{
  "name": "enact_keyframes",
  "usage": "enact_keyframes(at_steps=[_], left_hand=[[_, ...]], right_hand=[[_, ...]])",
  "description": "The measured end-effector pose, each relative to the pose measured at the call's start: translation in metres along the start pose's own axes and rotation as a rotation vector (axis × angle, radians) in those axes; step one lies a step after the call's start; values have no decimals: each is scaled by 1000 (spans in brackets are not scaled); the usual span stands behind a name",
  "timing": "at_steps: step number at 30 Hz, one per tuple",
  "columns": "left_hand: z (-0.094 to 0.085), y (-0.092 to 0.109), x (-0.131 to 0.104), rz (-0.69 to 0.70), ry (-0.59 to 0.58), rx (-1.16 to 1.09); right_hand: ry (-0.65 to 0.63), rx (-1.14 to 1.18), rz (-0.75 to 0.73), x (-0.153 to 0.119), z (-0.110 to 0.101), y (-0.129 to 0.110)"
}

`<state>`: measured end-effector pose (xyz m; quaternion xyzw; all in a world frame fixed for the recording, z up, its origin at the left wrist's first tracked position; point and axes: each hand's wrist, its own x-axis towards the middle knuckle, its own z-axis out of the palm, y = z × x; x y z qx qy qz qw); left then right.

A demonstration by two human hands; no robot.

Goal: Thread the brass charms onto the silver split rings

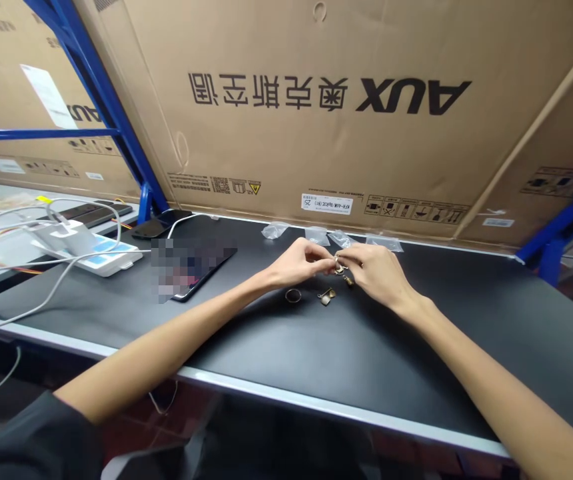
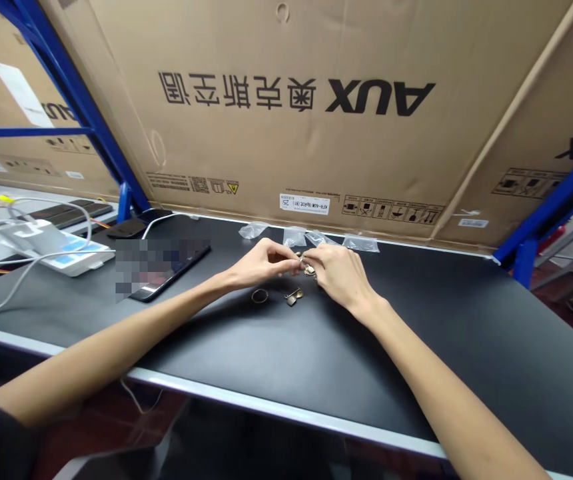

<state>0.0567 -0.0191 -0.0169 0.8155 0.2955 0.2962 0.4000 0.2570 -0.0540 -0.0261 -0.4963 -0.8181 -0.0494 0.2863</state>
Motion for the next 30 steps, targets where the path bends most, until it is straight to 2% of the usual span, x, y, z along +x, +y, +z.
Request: enact_keyframes(at_steps=[16,22,27,30], left_hand=[[2,-4,1,-15,12,-52],[4,-10,2,2,117,34],[3,-20,5,47,236,158],[3,-24,5,74,256,209]], right_hand=[[-15,7,-2,0,-2,-2],[-67,-16,57,1,-7,-1],[-177,-74,90,-2,-8,6],[-231,-86,96,-3,-6,8]])
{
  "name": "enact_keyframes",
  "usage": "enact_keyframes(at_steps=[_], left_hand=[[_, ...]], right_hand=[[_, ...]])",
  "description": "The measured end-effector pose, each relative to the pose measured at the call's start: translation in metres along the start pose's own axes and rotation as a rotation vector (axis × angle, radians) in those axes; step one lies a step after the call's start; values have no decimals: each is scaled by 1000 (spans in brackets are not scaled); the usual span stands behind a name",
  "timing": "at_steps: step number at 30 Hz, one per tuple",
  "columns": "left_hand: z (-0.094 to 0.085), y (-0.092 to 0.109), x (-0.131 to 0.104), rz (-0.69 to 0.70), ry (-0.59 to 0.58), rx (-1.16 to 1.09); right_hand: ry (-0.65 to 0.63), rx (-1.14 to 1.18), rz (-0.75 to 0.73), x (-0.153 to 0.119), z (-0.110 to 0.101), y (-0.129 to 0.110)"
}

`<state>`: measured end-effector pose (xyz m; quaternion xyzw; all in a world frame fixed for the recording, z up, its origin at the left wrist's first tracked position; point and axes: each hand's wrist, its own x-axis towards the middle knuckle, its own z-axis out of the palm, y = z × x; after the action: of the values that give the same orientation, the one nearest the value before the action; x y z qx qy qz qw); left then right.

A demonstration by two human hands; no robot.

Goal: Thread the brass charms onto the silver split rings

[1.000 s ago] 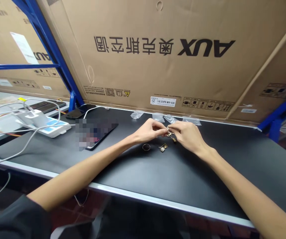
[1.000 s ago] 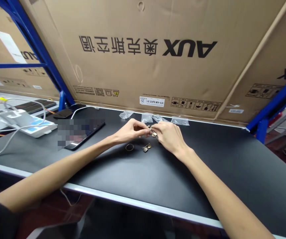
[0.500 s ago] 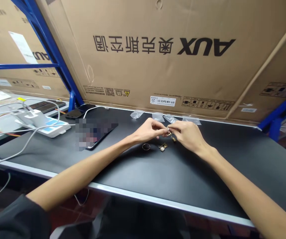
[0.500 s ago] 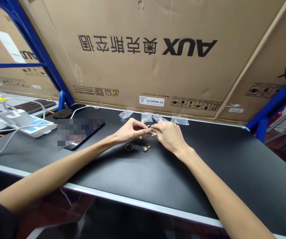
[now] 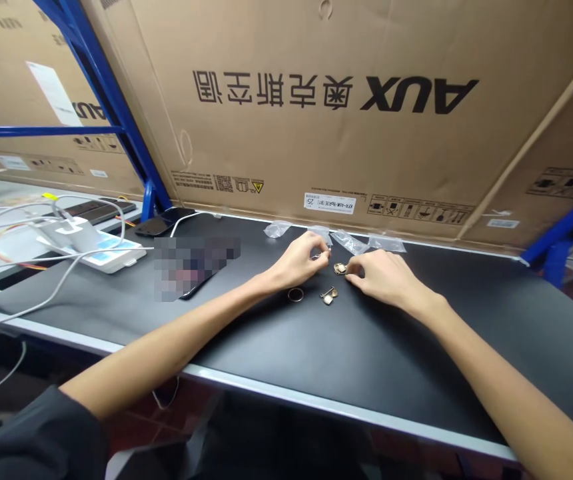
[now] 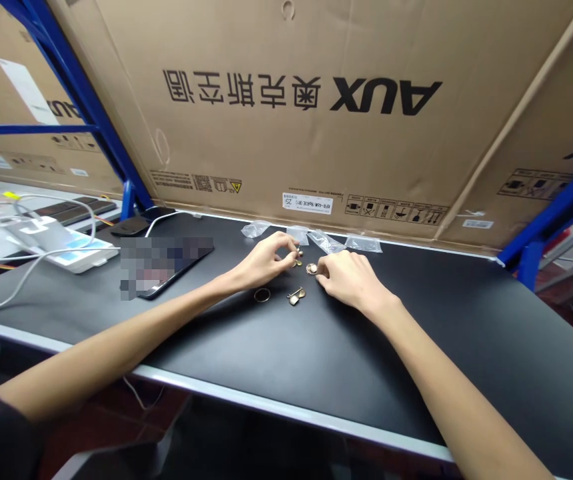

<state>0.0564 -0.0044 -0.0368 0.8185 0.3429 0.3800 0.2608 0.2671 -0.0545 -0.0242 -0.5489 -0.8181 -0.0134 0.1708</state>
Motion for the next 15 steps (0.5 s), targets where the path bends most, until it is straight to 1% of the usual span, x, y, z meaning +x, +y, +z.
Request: enact_keyframes(at_steps=[3,5,9,15], left_hand=[[4,-3,-1,14,-29,5],[7,-3,-2,13,-44,2],[10,-4,-5,22,-51,-14],[11,-3,-6,46,-49,-61]], right_hand=[[-19,17,19,1,2,0],[-10,48,39,2,1,0],[56,147,77,4,-1,-1],[154,326,69,6,-2,-5]])
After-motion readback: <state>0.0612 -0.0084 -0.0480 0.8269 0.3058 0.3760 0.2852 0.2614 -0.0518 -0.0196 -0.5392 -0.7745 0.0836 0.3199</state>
